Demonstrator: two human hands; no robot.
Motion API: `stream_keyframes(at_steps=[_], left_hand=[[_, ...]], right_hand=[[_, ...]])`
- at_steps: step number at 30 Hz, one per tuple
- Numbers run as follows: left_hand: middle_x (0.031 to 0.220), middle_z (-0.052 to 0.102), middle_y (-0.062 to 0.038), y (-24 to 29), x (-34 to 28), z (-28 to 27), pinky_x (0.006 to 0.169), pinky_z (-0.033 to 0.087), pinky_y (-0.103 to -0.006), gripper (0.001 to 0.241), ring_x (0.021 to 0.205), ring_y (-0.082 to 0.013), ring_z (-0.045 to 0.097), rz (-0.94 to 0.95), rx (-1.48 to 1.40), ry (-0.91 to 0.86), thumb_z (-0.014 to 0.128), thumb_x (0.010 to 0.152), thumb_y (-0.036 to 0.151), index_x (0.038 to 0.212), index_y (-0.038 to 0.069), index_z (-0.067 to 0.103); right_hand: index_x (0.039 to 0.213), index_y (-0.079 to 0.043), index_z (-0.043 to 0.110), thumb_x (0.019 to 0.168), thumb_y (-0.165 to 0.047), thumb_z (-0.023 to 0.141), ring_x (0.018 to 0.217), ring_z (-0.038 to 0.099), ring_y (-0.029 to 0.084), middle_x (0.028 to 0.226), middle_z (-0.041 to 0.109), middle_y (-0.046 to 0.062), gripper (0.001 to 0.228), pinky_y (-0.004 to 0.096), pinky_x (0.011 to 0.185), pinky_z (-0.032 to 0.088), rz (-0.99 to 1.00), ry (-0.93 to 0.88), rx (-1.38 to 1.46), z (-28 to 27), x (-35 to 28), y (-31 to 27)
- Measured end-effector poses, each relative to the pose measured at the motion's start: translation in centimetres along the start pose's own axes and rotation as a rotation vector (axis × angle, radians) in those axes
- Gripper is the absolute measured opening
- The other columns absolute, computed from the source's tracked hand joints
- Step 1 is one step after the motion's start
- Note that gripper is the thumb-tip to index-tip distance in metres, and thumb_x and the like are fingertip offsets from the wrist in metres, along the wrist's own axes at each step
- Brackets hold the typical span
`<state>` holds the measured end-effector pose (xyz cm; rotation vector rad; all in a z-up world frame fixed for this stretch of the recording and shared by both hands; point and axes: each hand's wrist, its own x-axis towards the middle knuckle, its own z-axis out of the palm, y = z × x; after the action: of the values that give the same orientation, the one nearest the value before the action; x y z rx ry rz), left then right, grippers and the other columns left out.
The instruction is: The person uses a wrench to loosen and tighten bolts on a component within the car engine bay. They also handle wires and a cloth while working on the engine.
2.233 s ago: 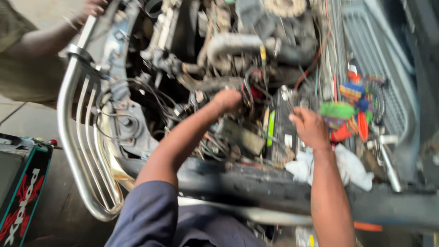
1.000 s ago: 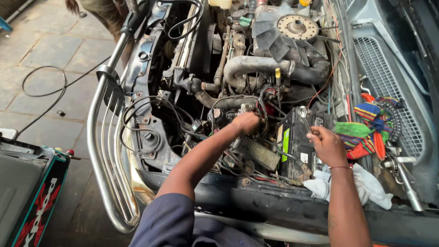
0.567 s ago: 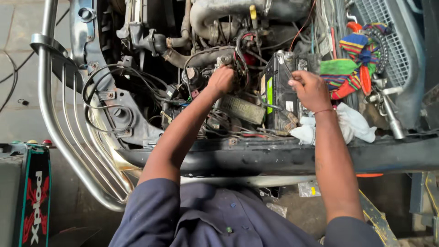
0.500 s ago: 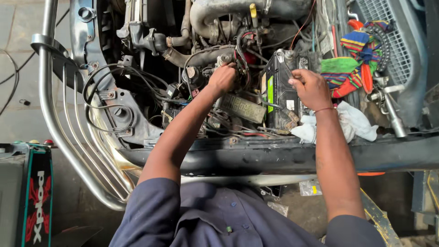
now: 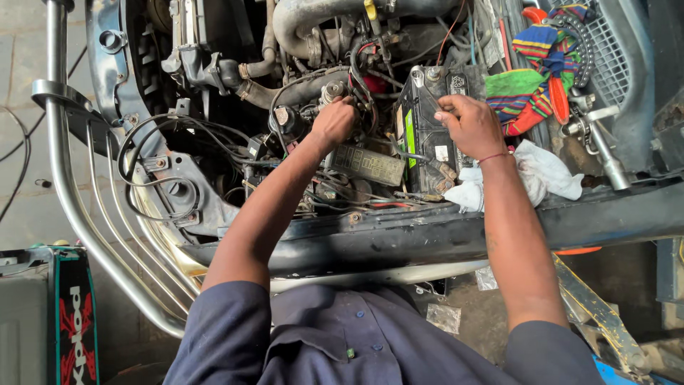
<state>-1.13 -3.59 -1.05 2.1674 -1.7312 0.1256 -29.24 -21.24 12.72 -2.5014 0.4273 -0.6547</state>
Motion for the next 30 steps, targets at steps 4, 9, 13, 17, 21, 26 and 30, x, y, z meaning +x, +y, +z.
stream_keyframes(at_steps=[4, 9, 13, 17, 21, 26, 30], left_hand=[[0.094, 0.069, -0.023, 0.4, -0.1, -1.6, 0.084, 0.055, -0.0494, 0.023, 0.094, -0.0417, 0.068, -0.065, -0.094, 0.027, 0.069, 0.072, 0.007, 0.094, 0.0, 0.068], [0.1, 0.07, -0.024, 0.8, -0.2, -1.0, 0.08, 0.056, -0.0488, 0.016, 0.092, -0.0413, 0.069, -0.213, -0.036, 0.0, 0.072, 0.081, 0.015, 0.086, -0.001, 0.073], [0.101, 0.072, -0.022, 0.1, 0.7, 0.3, 0.081, 0.058, -0.0447, 0.01, 0.095, -0.0401, 0.07, -0.045, 0.106, 0.032, 0.068, 0.072, 0.003, 0.078, -0.001, 0.073], [0.1, 0.072, -0.023, -0.4, 0.9, 1.1, 0.087, 0.058, -0.0432, 0.01, 0.092, -0.0389, 0.072, -0.054, 0.077, -0.049, 0.066, 0.07, 0.002, 0.076, -0.001, 0.074], [0.091, 0.072, -0.026, -0.6, 0.6, 1.4, 0.082, 0.058, -0.0463, 0.013, 0.091, -0.04, 0.071, -0.198, 0.034, -0.028, 0.071, 0.078, 0.011, 0.075, -0.001, 0.072], [0.091, 0.073, -0.023, -0.6, 0.5, 2.0, 0.081, 0.058, -0.046, 0.006, 0.089, -0.0391, 0.071, -0.145, 0.029, -0.05, 0.068, 0.079, 0.005, 0.079, 0.001, 0.072], [0.089, 0.073, -0.021, -2.3, 0.6, 1.5, 0.078, 0.058, -0.0447, 0.008, 0.085, -0.0388, 0.07, 0.056, 0.064, -0.037, 0.067, 0.068, 0.006, 0.072, 0.0, 0.071]], right_hand=[[0.116, -0.003, 0.071, 0.096, -0.018, 0.075, 0.092, 0.075, 0.031, 0.105, 0.075, 0.017, 0.025, 0.039, 0.077, 0.057, -0.005, -0.006, -0.002, -0.3, 0.1, -0.3], [0.116, -0.003, 0.072, 0.096, -0.018, 0.075, 0.091, 0.074, 0.032, 0.104, 0.075, 0.017, 0.025, 0.04, 0.077, 0.057, -0.009, -0.02, -0.023, -0.2, -0.1, -0.3], [0.115, -0.003, 0.071, 0.096, -0.018, 0.075, 0.091, 0.074, 0.031, 0.104, 0.075, 0.016, 0.025, 0.04, 0.077, 0.057, 0.005, -0.015, -0.018, -0.2, 0.2, -0.3], [0.117, -0.002, 0.071, 0.095, -0.019, 0.076, 0.092, 0.074, 0.031, 0.107, 0.075, 0.016, 0.027, 0.04, 0.076, 0.057, -0.022, 0.01, -0.022, -0.4, -0.1, -0.2], [0.117, -0.003, 0.071, 0.096, -0.018, 0.076, 0.093, 0.074, 0.031, 0.106, 0.075, 0.016, 0.026, 0.04, 0.077, 0.057, -0.02, 0.0, -0.019, -0.3, 0.2, -0.3], [0.116, -0.003, 0.071, 0.096, -0.017, 0.076, 0.093, 0.074, 0.032, 0.104, 0.074, 0.016, 0.025, 0.04, 0.077, 0.057, -0.013, -0.001, -0.029, -0.6, -0.1, -0.4], [0.115, -0.003, 0.071, 0.097, -0.017, 0.076, 0.092, 0.074, 0.032, 0.104, 0.075, 0.015, 0.023, 0.041, 0.076, 0.056, -0.036, -0.012, -0.064, -0.5, 0.2, -0.5]])
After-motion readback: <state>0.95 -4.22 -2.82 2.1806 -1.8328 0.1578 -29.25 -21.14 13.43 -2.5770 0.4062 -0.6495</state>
